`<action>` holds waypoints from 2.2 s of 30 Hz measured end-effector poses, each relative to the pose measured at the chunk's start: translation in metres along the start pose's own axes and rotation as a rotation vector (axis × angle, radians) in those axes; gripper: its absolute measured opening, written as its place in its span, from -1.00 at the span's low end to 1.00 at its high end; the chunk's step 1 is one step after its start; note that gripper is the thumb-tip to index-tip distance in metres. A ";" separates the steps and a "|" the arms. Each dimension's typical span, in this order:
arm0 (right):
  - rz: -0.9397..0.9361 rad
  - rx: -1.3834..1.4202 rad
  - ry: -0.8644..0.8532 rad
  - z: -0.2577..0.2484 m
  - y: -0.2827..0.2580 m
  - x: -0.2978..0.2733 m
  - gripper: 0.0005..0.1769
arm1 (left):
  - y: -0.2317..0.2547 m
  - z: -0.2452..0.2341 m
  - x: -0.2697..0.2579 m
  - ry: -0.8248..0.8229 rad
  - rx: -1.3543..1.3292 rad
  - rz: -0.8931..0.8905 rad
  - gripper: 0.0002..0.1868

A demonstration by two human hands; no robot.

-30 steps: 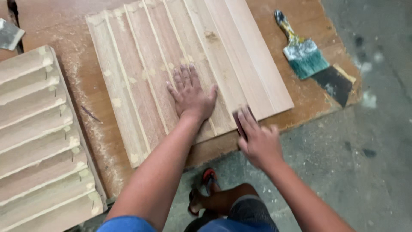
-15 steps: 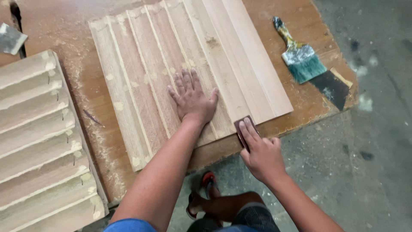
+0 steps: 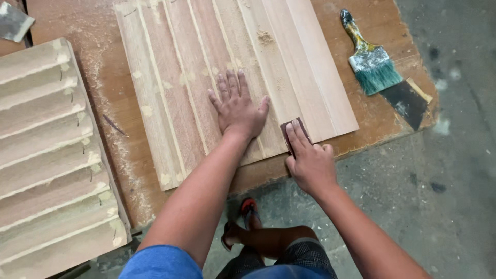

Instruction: The person sands a grooved wooden panel using a sanding block held in the right hand while stabilizing the panel with the left hand. The person flips the panel over to sand the other side and continues sanding along the grooves.

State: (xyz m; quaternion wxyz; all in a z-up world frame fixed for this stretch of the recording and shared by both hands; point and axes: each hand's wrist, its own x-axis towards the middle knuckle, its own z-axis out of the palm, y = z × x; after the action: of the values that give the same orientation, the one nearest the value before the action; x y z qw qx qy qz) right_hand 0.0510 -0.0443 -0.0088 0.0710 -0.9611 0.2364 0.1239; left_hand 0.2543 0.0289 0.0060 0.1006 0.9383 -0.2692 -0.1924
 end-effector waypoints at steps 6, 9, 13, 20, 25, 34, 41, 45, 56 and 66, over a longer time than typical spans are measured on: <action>0.017 0.069 -0.094 0.009 0.020 -0.047 -0.12 | 0.000 0.001 0.002 0.004 0.010 -0.004 -0.05; 0.005 0.063 0.009 0.021 0.017 -0.015 -0.19 | 0.001 0.000 0.002 0.005 0.016 -0.002 -0.05; -0.033 -0.061 0.048 0.023 0.019 -0.017 -0.21 | 0.000 0.000 0.003 0.013 0.010 0.002 -0.05; -0.020 -0.052 0.170 0.014 0.006 -0.005 -0.21 | 0.001 -0.004 0.000 0.008 0.018 0.009 -0.05; 0.010 -0.098 0.093 0.026 0.010 -0.026 -0.16 | 0.000 -0.001 0.001 0.015 0.000 0.013 -0.06; 0.021 -0.066 0.027 0.023 0.010 -0.028 -0.18 | -0.003 0.007 0.006 0.040 0.021 0.023 -0.04; 0.038 0.009 -0.028 0.010 0.002 -0.019 -0.15 | -0.002 0.002 0.006 0.023 0.018 0.015 -0.02; 0.023 0.007 0.012 0.015 0.002 -0.001 -0.14 | -0.005 -0.003 0.008 0.032 0.025 -0.002 -0.02; -0.018 0.057 0.104 0.011 0.016 -0.016 -0.23 | 0.000 0.000 0.008 0.062 0.011 -0.007 -0.04; -0.031 -0.012 0.128 0.019 0.014 0.001 -0.14 | -0.003 0.005 0.006 0.056 0.009 0.000 -0.05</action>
State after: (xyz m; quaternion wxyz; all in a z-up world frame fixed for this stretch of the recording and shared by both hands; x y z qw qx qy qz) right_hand 0.0417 -0.0531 -0.0285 0.0519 -0.9711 0.2245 0.0627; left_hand 0.2578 0.0276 -0.0011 0.1040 0.9437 -0.2672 -0.1651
